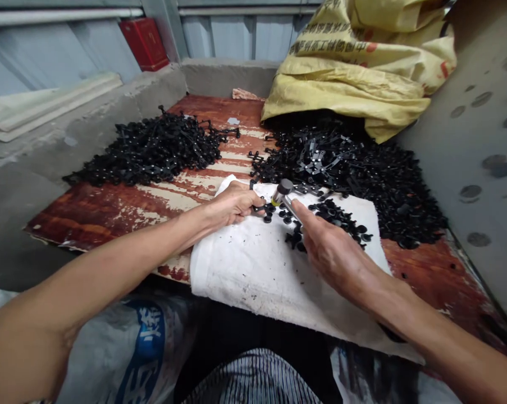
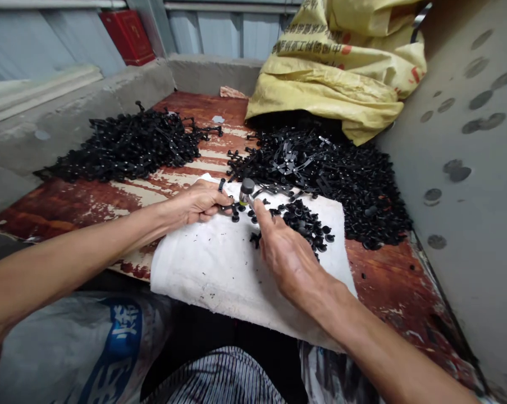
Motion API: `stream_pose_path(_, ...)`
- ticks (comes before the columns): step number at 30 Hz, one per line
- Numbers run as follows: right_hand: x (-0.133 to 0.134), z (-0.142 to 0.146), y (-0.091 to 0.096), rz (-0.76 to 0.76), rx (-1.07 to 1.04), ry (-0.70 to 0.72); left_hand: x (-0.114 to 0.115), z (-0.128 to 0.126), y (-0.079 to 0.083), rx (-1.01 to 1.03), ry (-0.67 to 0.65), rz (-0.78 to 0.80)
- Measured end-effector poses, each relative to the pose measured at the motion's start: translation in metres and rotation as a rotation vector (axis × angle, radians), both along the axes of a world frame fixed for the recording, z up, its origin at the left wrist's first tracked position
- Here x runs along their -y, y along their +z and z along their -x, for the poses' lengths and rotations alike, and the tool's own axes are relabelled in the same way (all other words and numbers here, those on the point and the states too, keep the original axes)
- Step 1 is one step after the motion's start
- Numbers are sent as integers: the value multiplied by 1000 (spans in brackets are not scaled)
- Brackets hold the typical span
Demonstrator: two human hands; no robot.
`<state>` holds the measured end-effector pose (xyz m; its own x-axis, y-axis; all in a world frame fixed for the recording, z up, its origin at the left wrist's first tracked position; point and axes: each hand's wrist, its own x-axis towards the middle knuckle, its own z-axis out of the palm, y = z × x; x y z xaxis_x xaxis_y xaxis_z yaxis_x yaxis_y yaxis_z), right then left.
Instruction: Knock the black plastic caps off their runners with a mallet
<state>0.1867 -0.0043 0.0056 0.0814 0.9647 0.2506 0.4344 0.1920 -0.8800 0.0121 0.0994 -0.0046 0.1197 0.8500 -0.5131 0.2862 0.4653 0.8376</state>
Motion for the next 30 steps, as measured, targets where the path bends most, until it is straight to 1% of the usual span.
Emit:
stream_pose_path(5, -3, 1, -1, -25, -8, 60, 2, -1, 1, -28, -15, -2)
stream_pose_path(8, -2, -1, -1, 18, 0, 124, 2, -2, 7, -80, -56, -5)
stream_pose_path(10, 4, -4, 0, 52, -2, 125, 3, -1, 12, -100, -88, -41)
stream_pose_path(12, 16, -8, -1, 109, -88, 77, 6, 3, 16, -71, -149, -81)
stream_pose_path(13, 24, -10, -2, 145, -166, 42, 8, 5, 17, -38, -195, -95)
stream_pose_path(15, 41, -13, -8, 217, -321, 9, 15, 10, 17, 37, -296, -111)
stream_pose_path(17, 56, -14, -17, 259, -444, -21, 22, 14, 14, 97, -360, -126)
stream_pose_path(20, 73, -13, -31, 270, -603, -59, 31, 13, 11, 128, -424, -115)
stream_pose_path(22, 80, -13, -38, 272, -682, -70, 33, 10, 9, 96, -467, -86)
stream_pose_path(25, 86, -14, -43, 278, -746, -76, 30, 6, 8, 36, -477, -72)
stream_pose_path(30, 86, -16, -45, 279, -783, -64, 23, 5, 0, 104, -457, -115)
